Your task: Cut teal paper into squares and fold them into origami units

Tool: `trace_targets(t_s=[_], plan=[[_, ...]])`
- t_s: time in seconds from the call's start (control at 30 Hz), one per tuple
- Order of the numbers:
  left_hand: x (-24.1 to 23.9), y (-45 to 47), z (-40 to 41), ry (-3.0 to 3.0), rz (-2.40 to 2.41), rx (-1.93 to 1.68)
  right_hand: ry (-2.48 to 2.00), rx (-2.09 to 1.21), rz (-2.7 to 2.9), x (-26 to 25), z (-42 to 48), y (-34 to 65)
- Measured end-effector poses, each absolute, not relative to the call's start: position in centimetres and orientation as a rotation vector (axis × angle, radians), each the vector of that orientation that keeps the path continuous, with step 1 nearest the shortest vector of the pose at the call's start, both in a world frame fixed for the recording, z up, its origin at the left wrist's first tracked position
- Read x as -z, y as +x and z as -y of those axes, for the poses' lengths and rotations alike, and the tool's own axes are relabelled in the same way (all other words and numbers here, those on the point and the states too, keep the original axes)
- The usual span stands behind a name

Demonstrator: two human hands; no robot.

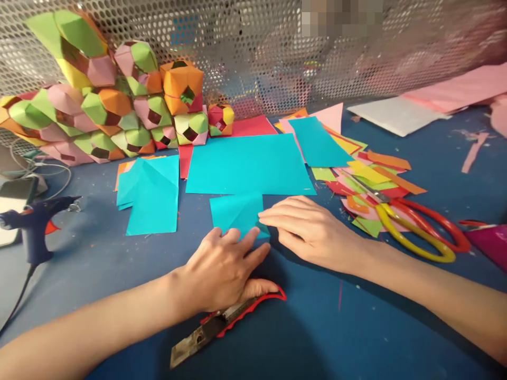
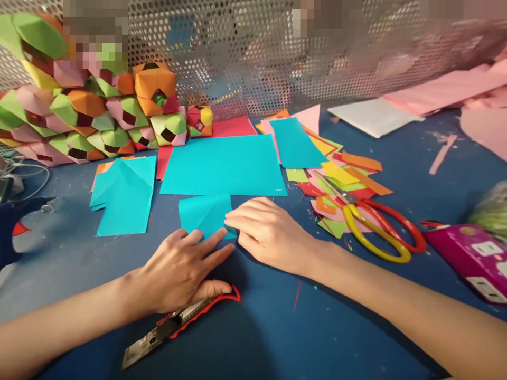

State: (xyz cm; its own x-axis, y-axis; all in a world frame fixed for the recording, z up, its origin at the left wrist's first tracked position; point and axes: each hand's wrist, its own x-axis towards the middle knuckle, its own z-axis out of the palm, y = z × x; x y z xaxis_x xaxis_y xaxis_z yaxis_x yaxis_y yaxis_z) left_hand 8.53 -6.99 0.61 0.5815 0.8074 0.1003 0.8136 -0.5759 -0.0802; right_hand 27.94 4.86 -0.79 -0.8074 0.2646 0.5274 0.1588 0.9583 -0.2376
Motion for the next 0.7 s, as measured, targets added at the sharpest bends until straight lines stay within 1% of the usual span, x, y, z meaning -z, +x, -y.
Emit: trace_targets(t_s=[0.07, 0.17, 0.27, 0.5, 0.7], plan=[[-0.3, 8.5, 7.0, -2.7, 1.394, 0.125, -0.212, -0.302, 2.552, 0.3, -4.9, 27.1], [0.2, 8.4, 6.9, -2.712, 1.402, 0.232, -0.005, -0.565, 2.682, 0.2, -5.4, 25.6], [0.7, 8.4, 6.9, -2.687, 1.4, 0.325, -0.033, -0.806, 2.775, 0.8, -6.1, 24.5], [0.9, 8.4, 6.9, -2.711, 1.419, 0.316, -0.057, -0.775, 2.822, 2.0, -6.8, 24.5], [1.2, 8.4, 7.0, -2.676, 1.399, 0.37, 0.063, -1.126, 2.942, 1.1, -6.2, 24.0]])
